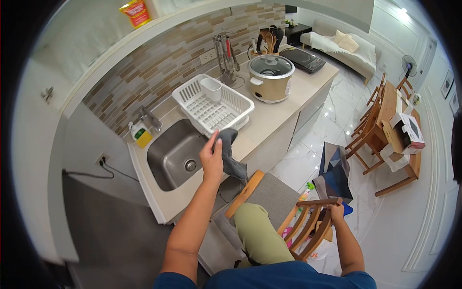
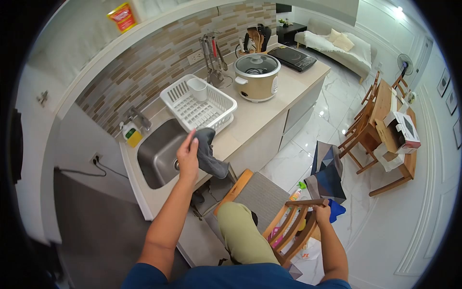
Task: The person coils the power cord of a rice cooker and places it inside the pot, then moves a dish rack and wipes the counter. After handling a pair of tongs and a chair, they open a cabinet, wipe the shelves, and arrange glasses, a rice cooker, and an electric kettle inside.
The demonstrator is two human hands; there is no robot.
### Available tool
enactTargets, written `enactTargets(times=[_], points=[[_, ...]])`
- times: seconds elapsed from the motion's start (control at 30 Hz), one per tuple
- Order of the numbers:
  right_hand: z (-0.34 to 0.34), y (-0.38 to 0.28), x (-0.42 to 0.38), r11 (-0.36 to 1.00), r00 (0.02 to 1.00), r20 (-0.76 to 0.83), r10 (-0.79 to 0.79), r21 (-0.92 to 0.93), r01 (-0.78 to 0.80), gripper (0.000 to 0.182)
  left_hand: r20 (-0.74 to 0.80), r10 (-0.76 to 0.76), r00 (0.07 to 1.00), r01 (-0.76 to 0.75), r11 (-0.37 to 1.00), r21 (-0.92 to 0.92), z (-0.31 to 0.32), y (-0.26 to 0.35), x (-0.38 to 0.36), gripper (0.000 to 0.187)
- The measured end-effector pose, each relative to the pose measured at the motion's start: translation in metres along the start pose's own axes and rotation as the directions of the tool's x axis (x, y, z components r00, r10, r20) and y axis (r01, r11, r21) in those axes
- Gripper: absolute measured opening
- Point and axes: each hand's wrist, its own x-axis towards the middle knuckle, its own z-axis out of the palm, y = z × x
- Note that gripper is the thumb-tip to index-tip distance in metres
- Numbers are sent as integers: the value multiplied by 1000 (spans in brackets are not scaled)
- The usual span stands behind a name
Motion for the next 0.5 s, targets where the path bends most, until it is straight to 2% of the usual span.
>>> enactTargets(times=[0.03, 0.1, 0.13, 0.17, 0.2, 0.23, 0.3, 0.33, 0.37, 0.43, 0.47, 0.5], points=[[-2, 6, -3, 998, 1000, 19, 13, 59, -14, 26, 4, 77, 997, -77, 997, -8, 15, 1, 20, 39], [-2, 2, -6, 991, 999, 42, 30, 127, -36, 24, 68, 136, 988, -138, 990, 30, 47, 16, 61, 41], [-3, -3, -18, 989, 999, 27, 23, 146, -26, 21, 80, 119, 990, -123, 991, 45, 61, 18, 86, 41], [-2, -5, -24, 986, 1000, 12, 14, 168, -15, 19, 167, 123, 978, -127, 992, 13, 77, 21, 113, 38], [3, 13, -17, 996, 999, -35, -29, 83, 32, 20, 250, 140, 958, -137, 990, -28, 93, 28, 139, 36], [2, 38, -13, 997, 994, -77, -78, -12, 77, 21, 254, 133, 958, -132, 991, -20, 105, 36, 154, 36], [8, 51, -16, 997, 985, -158, -69, 5, 71, 29, 442, 165, 882, -255, 955, 152, 126, 65, 186, 29], [0, 18, -32, 997, 991, -132, 8, -71, -18, 32, 426, 266, 865, -397, 882, 254, 135, 83, 191, 25], [-4, -32, -48, 985, 991, -110, 73, -149, -89, 35, 415, 274, 868, -398, 883, 250, 136, 92, 199, 25], [-5, -65, -54, 882, 956, -136, 261, -370, -293, 35, 446, 130, 886, -345, 827, 444, 121, 105, 204, 26], [-10, -91, -62, 910, 959, -106, 264, -302, -284, 49, 437, 131, 890, -343, 825, 450, 112, 115, 204, 26], [-12, -95, -58, 916, 963, -101, 248, -300, -267, 49, 420, 1, 907, -244, 816, 524, 104, 127, 206, 27]])
